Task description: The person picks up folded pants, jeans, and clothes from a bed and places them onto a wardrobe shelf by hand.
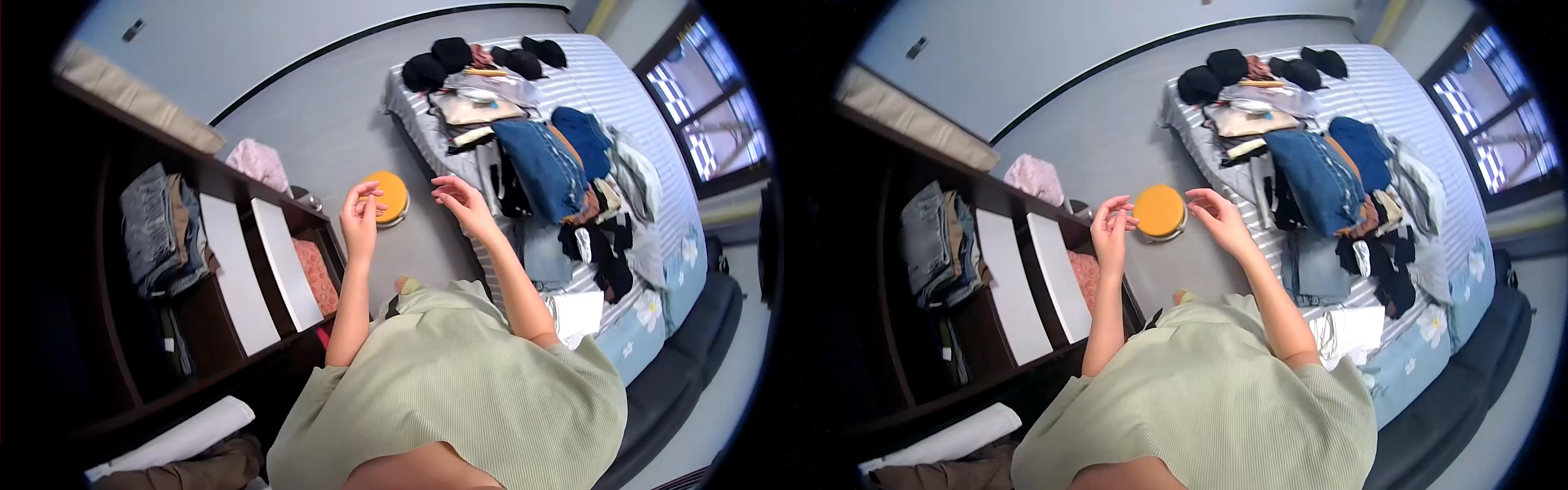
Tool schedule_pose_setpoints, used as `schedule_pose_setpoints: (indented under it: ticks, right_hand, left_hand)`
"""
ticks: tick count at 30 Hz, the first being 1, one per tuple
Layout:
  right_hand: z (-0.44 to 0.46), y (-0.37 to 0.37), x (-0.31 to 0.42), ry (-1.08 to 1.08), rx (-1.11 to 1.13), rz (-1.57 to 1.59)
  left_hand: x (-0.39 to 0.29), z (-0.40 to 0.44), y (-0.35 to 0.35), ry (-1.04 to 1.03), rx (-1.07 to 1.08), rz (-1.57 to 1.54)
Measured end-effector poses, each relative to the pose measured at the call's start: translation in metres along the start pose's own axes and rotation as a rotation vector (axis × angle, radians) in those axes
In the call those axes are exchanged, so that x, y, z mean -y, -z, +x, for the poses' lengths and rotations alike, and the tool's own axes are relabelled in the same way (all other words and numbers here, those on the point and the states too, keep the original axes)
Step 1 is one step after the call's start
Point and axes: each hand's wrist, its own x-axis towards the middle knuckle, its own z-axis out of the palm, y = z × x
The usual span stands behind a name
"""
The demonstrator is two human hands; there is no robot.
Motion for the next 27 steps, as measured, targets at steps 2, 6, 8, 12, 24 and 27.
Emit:
schedule_pose_setpoints:
  ticks: [2, 6, 8, 12, 24, 27]
  right_hand:
    - [-0.016, 0.022, -0.002, 0.003, -0.053, 0.008]
    - [-0.06, 0.066, -0.007, -0.034, -0.151, -0.034]
    - [-0.088, 0.088, -0.011, -0.062, -0.202, -0.03]
    - [-0.149, 0.131, -0.037, -0.082, -0.376, -0.046]
    - [-0.319, 0.194, -0.12, -0.331, -0.626, 0.068]
    - [-0.336, 0.197, -0.142, -0.377, -0.67, 0.082]
  left_hand:
    - [0.002, -0.002, -0.024, -0.009, 0.058, -0.005]
    - [0.009, -0.022, -0.082, 0.052, 0.161, -0.027]
    - [0.016, -0.036, -0.113, 0.09, 0.227, -0.047]
    - [0.028, -0.073, -0.173, 0.142, 0.407, -0.044]
    - [0.097, -0.186, -0.286, 0.404, 0.774, 0.063]
    - [0.131, -0.199, -0.298, 0.465, 0.859, 0.128]
